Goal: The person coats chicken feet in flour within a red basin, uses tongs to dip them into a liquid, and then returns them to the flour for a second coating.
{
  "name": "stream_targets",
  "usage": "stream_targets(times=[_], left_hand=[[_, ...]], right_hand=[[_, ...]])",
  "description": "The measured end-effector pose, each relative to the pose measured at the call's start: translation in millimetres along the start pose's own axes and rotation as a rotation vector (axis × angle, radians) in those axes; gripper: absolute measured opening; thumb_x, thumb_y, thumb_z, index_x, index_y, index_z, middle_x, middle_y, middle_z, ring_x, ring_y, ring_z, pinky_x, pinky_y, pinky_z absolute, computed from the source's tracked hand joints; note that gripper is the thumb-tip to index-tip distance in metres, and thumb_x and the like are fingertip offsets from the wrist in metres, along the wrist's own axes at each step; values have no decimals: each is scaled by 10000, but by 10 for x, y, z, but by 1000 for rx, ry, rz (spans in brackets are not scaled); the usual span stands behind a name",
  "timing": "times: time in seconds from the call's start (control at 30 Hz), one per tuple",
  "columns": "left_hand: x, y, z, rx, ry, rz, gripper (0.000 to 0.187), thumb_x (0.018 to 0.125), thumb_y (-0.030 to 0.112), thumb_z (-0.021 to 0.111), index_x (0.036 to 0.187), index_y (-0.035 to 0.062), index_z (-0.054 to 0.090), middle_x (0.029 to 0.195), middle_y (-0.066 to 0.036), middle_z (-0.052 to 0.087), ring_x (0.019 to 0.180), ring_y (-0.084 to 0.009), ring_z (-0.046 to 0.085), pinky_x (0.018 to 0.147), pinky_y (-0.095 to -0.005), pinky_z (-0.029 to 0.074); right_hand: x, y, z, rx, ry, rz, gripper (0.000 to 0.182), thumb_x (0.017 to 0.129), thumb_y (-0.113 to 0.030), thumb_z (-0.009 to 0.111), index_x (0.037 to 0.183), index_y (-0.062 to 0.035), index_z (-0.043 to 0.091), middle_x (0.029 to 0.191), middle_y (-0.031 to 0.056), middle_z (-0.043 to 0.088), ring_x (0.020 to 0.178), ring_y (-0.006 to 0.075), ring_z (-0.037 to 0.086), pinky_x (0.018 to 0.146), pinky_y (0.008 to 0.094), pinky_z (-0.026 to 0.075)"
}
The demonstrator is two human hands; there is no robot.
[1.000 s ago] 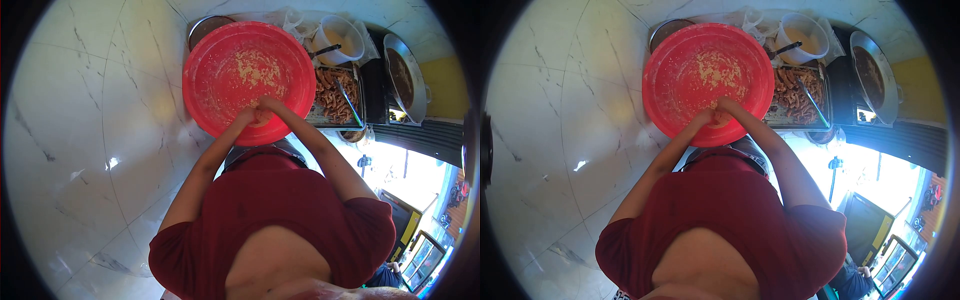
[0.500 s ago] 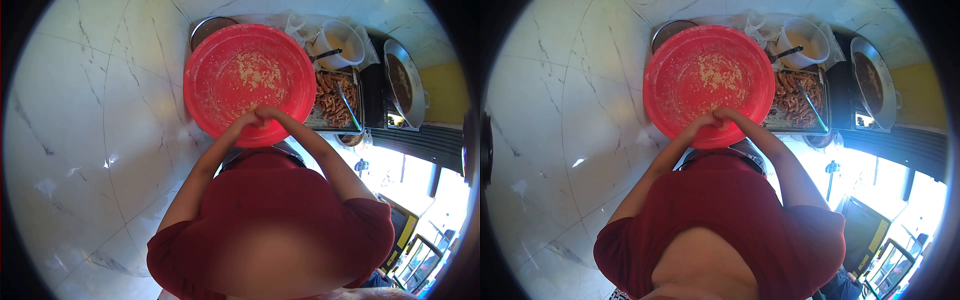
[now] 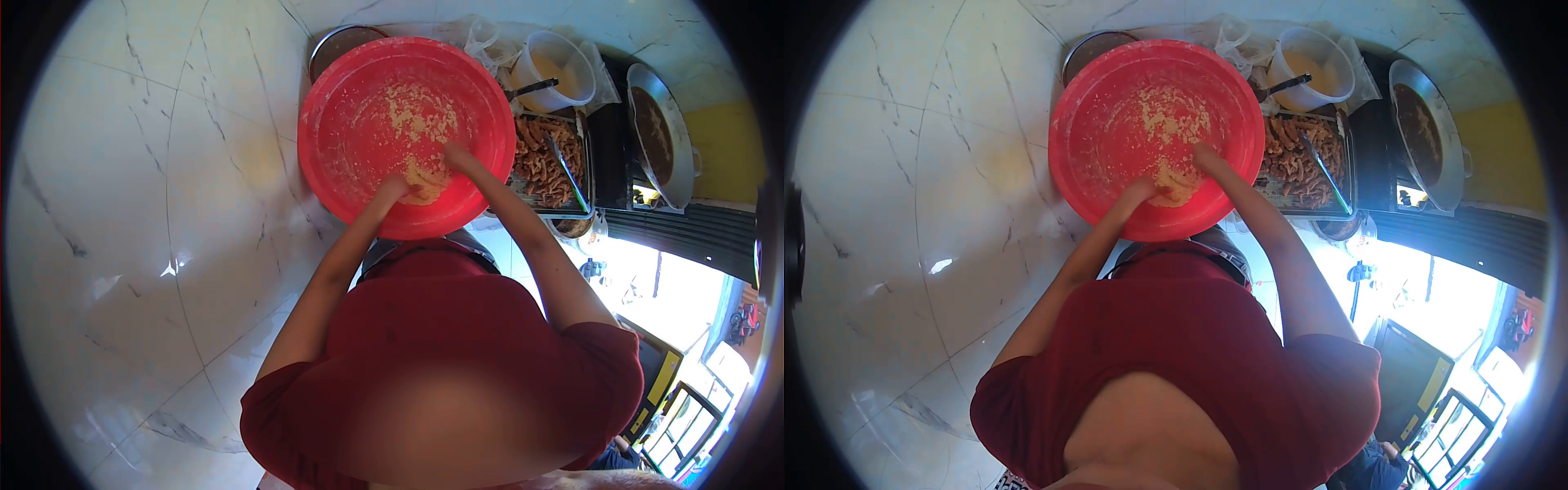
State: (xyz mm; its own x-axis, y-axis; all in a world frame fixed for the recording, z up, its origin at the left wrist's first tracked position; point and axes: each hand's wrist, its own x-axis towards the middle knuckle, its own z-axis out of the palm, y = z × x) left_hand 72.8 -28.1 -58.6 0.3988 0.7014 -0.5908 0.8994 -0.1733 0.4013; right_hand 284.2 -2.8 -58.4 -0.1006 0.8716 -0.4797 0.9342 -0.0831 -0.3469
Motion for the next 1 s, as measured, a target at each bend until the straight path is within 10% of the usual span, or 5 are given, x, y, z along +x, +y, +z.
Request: stream_targets(times=[0.27, 0.53, 0.8, 0.93, 1.0], left_hand=[[34, 205, 165, 177, 20, -65, 335, 708, 261, 665, 924, 4, 658, 941, -170, 650, 881, -281, 639, 716, -364, 522], [-408, 206, -463, 132, -215, -31, 302, 758, 272, 612, 952, 47, 666, 978, -171, 643, 922, -288, 631, 707, -393, 529], [-211, -419, -288, 288, 211, -238, 307, 811, 238, 551, 1030, 41, 637, 1037, -168, 624, 971, -286, 614, 771, -405, 515], [-209, -464, -392, 265, 16, -90, 313, 714, 247, 633, 941, 33, 663, 925, -176, 648, 864, -281, 643, 734, -374, 522], [-139, -391, -367, 344, -237, 86, 326, 656, 258, 670, 883, 24, 673, 853, -183, 655, 801, -283, 652, 712, -362, 523]], right_hand=[[-120, -415, 202, -229, 209, 253, 514, 776, -316, 600, 1141, 33, 506, 1155, 256, 523, 946, 346, 600, 816, 409, 488], [-459, -889, 109, 32, -407, 87, 770, 778, -495, 582, 1296, 21, 341, 1309, 342, 308, 1183, 434, 405, 929, 483, 394], [-657, -1347, 398, -76, -378, -193, 589, 797, -386, 570, 1276, -70, 436, 1293, 256, 407, 1111, 360, 497, 914, 415, 412], [-540, -1029, -47, 178, -693, -502, 420, 808, -225, 556, 1202, -81, 543, 1119, 170, 587, 992, 272, 580, 857, 372, 449], [-247, -602, 95, 94, -483, -519, 373, 782, -150, 576, 1146, -70, 595, 939, 138, 654, 870, 228, 618, 787, 343, 476]])
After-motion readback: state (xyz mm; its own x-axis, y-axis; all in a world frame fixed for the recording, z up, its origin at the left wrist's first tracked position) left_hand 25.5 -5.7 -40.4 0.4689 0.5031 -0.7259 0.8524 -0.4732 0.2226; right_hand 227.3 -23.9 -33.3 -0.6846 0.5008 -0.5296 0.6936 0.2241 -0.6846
